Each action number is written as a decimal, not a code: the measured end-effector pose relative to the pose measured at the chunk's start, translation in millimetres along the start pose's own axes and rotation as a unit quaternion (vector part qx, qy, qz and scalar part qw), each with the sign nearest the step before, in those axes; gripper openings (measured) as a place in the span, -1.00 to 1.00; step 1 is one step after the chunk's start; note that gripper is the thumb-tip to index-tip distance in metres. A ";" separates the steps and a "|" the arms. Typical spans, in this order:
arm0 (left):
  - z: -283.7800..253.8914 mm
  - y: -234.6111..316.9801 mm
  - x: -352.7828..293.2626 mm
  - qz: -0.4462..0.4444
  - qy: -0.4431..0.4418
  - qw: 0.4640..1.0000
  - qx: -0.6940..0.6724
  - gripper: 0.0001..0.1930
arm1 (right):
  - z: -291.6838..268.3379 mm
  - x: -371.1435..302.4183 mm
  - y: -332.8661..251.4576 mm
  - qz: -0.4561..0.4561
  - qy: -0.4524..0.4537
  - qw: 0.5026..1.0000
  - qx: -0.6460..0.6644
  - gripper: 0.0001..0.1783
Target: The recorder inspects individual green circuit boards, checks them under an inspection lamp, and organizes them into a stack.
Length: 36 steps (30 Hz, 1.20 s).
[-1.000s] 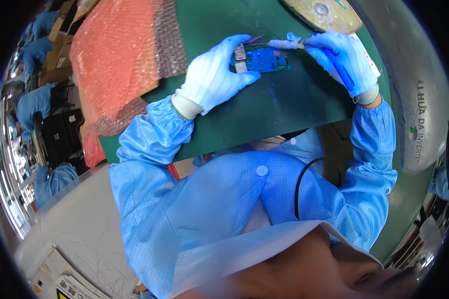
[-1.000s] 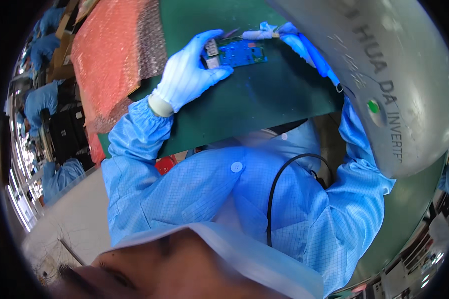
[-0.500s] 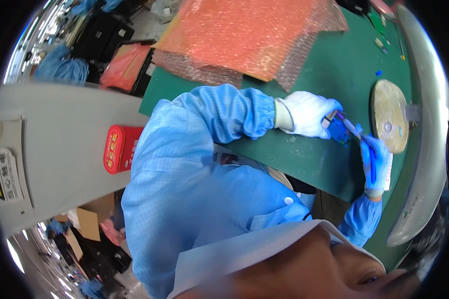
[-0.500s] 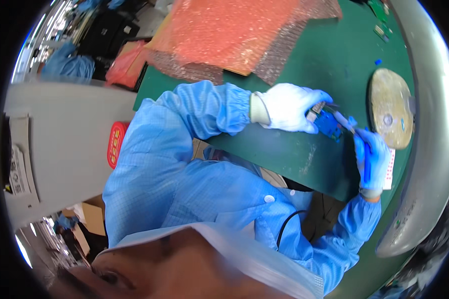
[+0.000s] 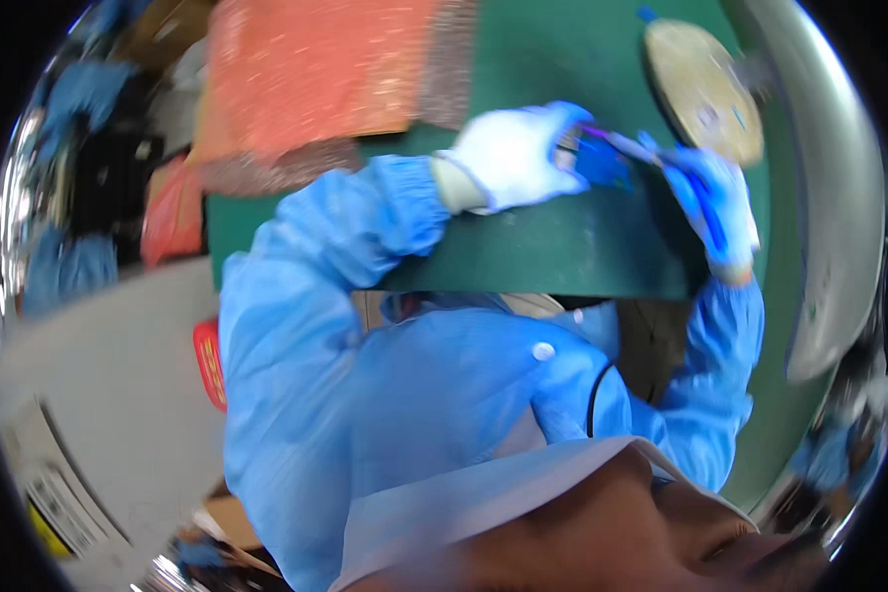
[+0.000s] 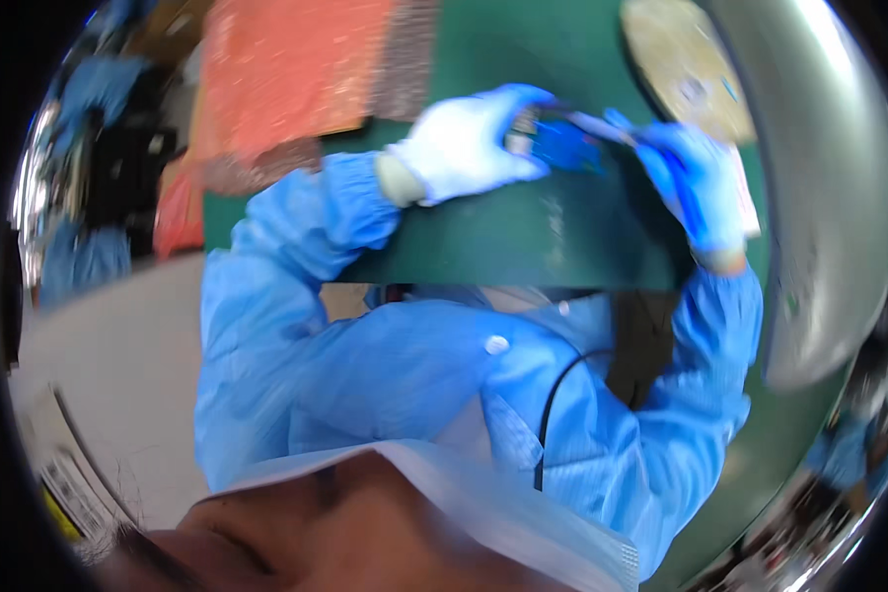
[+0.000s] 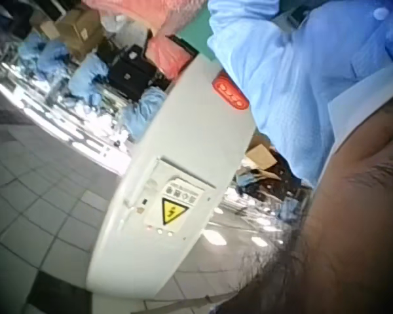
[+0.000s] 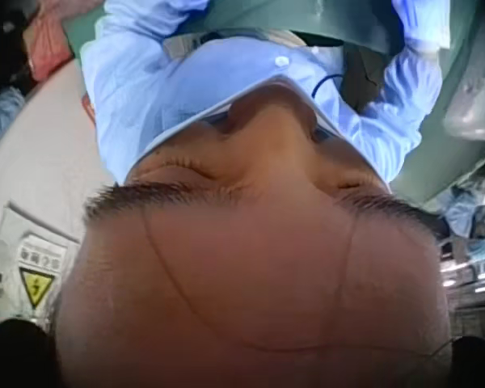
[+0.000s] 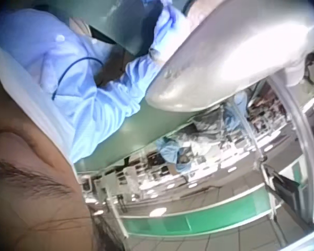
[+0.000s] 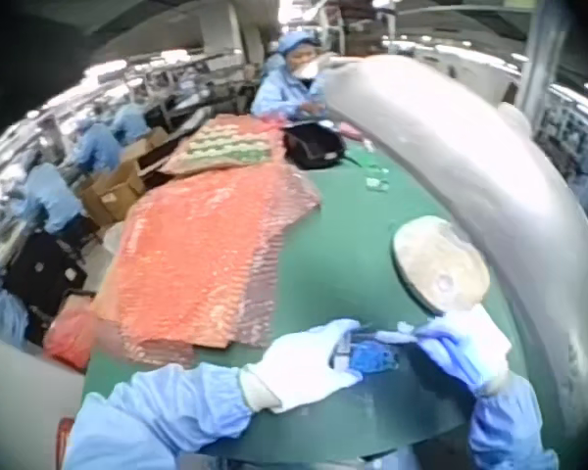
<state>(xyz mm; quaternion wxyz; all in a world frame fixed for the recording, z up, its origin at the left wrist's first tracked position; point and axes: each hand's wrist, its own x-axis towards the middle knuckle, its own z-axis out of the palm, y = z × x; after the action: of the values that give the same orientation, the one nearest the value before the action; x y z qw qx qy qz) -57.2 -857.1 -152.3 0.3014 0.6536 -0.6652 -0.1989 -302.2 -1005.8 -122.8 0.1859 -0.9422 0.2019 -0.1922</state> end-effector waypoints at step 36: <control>7.5 -5.3 6.8 0.021 -0.012 0.998 0.051 -0.23 | 24.4 -44.6 40.9 -0.022 0.137 0.990 0.005 -0.72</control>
<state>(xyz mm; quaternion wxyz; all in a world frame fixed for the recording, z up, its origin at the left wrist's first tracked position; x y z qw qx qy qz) -58.0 -865.2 -160.4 0.2643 0.6512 -0.6917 -0.1662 -341.9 -1013.7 -174.0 0.1572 -0.9099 0.2041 -0.3250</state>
